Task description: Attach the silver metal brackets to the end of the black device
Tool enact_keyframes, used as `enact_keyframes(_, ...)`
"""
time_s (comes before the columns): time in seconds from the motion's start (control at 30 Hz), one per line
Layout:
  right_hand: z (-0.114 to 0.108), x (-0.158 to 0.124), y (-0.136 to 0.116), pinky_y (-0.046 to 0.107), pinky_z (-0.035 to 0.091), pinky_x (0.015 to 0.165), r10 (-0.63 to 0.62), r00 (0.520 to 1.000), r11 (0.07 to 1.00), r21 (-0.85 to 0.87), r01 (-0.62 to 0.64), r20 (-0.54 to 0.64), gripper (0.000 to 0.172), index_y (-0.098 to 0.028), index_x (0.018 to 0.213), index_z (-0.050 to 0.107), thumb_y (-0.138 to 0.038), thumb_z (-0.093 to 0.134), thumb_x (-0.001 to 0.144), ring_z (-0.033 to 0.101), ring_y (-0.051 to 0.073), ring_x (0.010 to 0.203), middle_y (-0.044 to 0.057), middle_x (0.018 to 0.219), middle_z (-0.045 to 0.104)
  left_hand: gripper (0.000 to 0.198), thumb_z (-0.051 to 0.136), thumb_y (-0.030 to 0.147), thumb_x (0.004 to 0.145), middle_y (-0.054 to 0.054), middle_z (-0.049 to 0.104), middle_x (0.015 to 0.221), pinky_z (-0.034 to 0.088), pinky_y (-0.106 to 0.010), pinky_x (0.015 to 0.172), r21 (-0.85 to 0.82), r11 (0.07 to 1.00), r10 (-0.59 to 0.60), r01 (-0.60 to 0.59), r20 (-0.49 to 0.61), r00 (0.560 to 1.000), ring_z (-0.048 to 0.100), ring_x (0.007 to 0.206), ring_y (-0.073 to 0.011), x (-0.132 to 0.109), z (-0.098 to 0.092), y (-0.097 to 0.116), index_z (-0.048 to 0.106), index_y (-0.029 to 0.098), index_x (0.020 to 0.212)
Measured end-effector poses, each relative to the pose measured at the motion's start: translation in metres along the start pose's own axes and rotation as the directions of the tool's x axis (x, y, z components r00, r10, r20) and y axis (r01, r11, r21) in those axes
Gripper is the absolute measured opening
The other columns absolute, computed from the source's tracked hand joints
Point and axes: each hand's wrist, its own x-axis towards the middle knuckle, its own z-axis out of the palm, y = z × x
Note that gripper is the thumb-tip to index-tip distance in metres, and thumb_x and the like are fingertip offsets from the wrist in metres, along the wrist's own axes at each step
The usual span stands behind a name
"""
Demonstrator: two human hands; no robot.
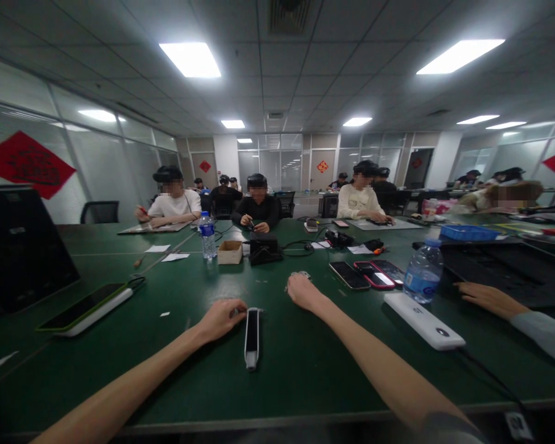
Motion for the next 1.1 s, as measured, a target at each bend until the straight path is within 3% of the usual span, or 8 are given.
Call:
enact_keyframes(0.13,0.005,-0.005,-0.021,0.027,0.044,0.072,-0.099,0.993,0.971,0.215,0.109,-0.056,0.010,-0.011,0.088,0.059,-0.013,0.049,0.087,0.055,0.017,0.078,0.008,0.087,0.062,0.015,0.057,0.025,0.086,-0.003,0.069,0.087,0.046,-0.026,0.069,-0.009,1.000,0.026,-0.026,-0.022,0.999,0.062,0.074,-0.0170,0.000,0.002,-0.004,0.066,0.019,0.096)
enact_keyframes(0.37,0.007,-0.009,-0.046,0.029,0.047,0.075,-0.201,0.973,0.909,0.348,0.229,-0.115,0.011,-0.012,0.090,0.061,-0.010,0.054,0.082,0.057,0.016,0.080,0.007,0.088,0.064,0.018,0.059,0.024,0.083,-0.003,0.069,0.088,0.047,-0.027,0.069,-0.021,0.999,0.028,-0.028,-0.008,1.000,0.062,0.073,-0.0166,-0.001,-0.001,-0.001,0.066,0.019,0.099)
enact_keyframes(0.67,0.002,-0.016,-0.070,0.032,0.050,0.078,-0.106,0.956,0.830,0.504,0.237,-0.274,0.013,-0.013,0.097,0.061,-0.014,0.053,0.087,0.059,0.017,0.083,0.007,0.092,0.063,0.028,0.060,0.024,0.082,-0.006,0.065,0.104,0.048,-0.031,0.080,0.012,0.997,0.077,-0.076,-0.080,0.994,0.060,0.086,-0.0190,-0.006,-0.009,-0.001,0.060,0.018,0.109)
enact_keyframes(0.9,0.011,-0.011,-0.095,0.030,0.048,0.075,-0.020,0.930,0.746,0.614,0.259,-0.367,0.005,-0.016,0.086,0.059,-0.013,0.055,0.085,0.057,0.016,0.080,0.003,0.085,0.061,0.011,0.058,0.017,0.087,-0.002,0.064,0.089,0.048,-0.024,0.071,-0.041,0.986,0.146,-0.160,-0.233,0.962,0.061,0.077,-0.0148,-0.004,0.001,-0.001,0.062,0.018,0.098)
enact_keyframes(1.1,0.012,-0.009,-0.100,0.029,0.046,0.073,0.040,0.932,0.704,0.672,0.229,-0.359,0.004,-0.017,0.083,0.059,-0.018,0.055,0.086,0.057,0.015,0.076,0.002,0.082,0.062,0.013,0.055,0.021,0.092,-0.002,0.065,0.086,0.049,-0.023,0.071,-0.087,0.962,0.213,-0.257,-0.346,0.914,0.062,0.077,-0.0136,-0.002,0.007,-0.009,0.064,0.019,0.099)
